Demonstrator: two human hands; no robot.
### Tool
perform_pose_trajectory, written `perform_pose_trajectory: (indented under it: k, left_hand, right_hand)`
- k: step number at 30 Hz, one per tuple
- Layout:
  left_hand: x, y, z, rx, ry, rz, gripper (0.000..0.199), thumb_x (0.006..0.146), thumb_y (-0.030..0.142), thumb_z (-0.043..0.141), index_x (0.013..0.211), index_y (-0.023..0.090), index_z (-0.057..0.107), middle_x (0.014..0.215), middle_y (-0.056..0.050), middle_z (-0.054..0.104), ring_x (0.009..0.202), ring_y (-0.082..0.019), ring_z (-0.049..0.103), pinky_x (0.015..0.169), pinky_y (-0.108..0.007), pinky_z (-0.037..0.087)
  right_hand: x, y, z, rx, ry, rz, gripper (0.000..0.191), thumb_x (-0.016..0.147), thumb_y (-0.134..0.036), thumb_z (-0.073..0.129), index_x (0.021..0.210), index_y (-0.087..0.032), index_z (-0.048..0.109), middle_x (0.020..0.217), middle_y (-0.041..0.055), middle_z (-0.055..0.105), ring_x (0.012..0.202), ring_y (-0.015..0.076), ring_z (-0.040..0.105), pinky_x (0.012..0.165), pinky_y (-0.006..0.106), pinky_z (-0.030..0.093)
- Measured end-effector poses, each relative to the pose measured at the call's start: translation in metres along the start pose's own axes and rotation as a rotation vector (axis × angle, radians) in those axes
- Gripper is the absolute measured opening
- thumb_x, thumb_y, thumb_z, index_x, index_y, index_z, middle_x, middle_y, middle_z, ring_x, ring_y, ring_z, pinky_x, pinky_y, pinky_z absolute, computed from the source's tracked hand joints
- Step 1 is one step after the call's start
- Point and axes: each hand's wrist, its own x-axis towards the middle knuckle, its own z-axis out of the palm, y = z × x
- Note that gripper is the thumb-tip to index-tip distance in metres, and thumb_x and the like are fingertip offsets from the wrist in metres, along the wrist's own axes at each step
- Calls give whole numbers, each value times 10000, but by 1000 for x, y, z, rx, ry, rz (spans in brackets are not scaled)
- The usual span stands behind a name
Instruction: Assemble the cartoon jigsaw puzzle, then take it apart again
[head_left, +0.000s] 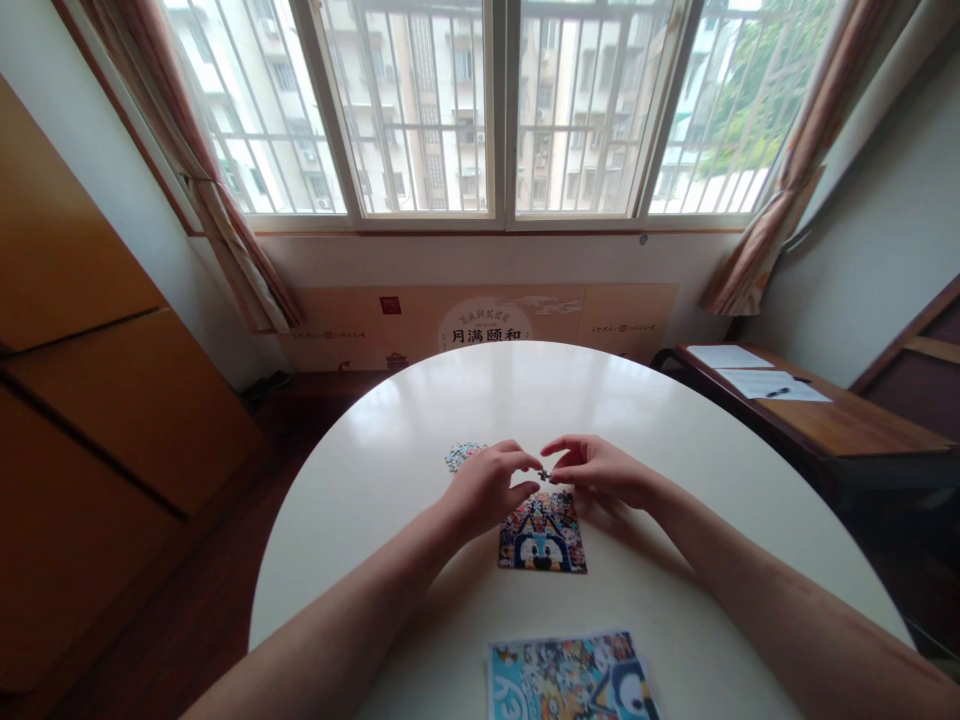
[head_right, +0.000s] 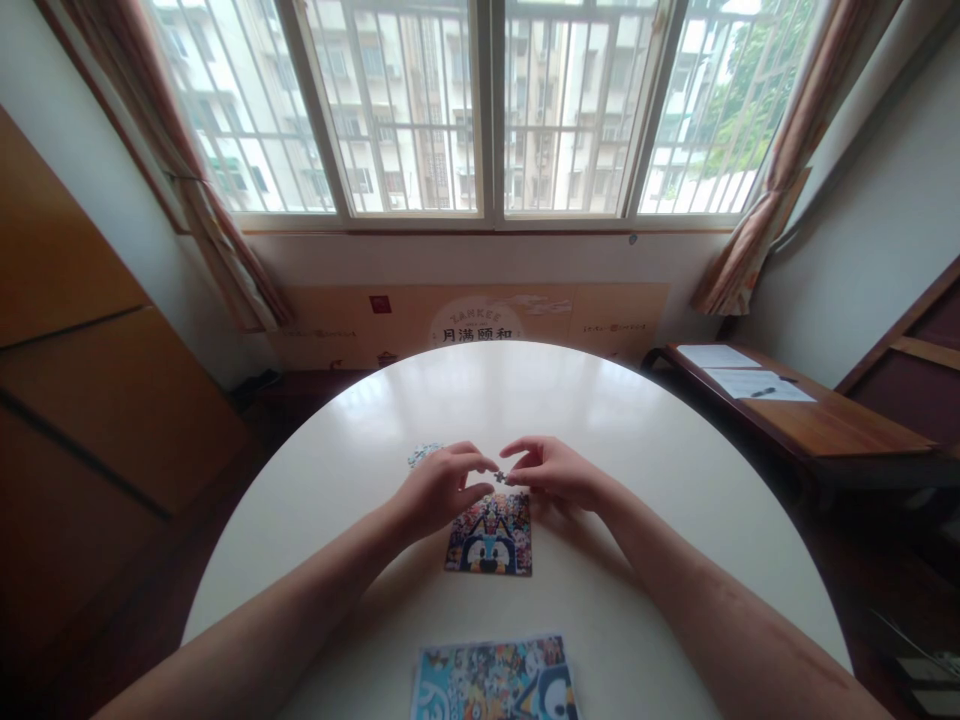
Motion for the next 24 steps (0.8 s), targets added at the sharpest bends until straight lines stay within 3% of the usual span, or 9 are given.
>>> perform_pose_trajectory:
  k: [5, 10, 16, 20, 24]
  left_hand:
    - [0, 4, 6, 28, -1, -17, 162, 833, 231, 699, 983, 246, 760, 1008, -35, 717, 773, -172, 658, 749, -300, 507]
    - [1, 2, 2, 35, 18, -18, 134, 841, 236, 690, 953, 241, 764, 986, -32, 724, 757, -169, 655, 745, -296, 503]
    - [5, -26, -35, 159, 103, -188, 157, 873, 246, 639, 964, 222, 765, 986, -39, 723, 710, -163, 639, 711, -291, 487]
    - [4, -48, -60, 260, 32, -324, 186, 861, 247, 618, 966, 215, 769, 980, -51, 739, 819, -207, 659, 734, -295, 471]
    - [1, -62, -69, 258, -39, -425, 197, 833, 269, 618, 933, 217, 779, 954, -58, 758, 857, -224, 670, 724, -286, 463]
  right_hand:
    - [0, 1, -3, -11, -57, -17, 552, 733, -365, 804, 1211, -157, 622, 839, 33, 695, 618, 101, 564, 548, 220, 432]
    - [1, -1, -2, -59, -27, -11, 587, 781, -380, 751, 1307, -184, 578, 875, 37, 661, 593, 86, 517, 480, 192, 374]
    - [2, 1, -2, -68, 78, 7, 448, 852, -387, 651, 1255, -194, 618, 841, 14, 573, 556, 68, 446, 420, 176, 293]
    - [1, 1, -3, -63, 96, 8, 389, 852, -380, 647, 1186, -182, 646, 751, -17, 525, 499, 54, 376, 417, 185, 277]
    - [0, 1, -3, -45, 97, 23, 329, 840, -419, 660, 1045, -162, 654, 695, -33, 494, 476, 53, 362, 406, 190, 266]
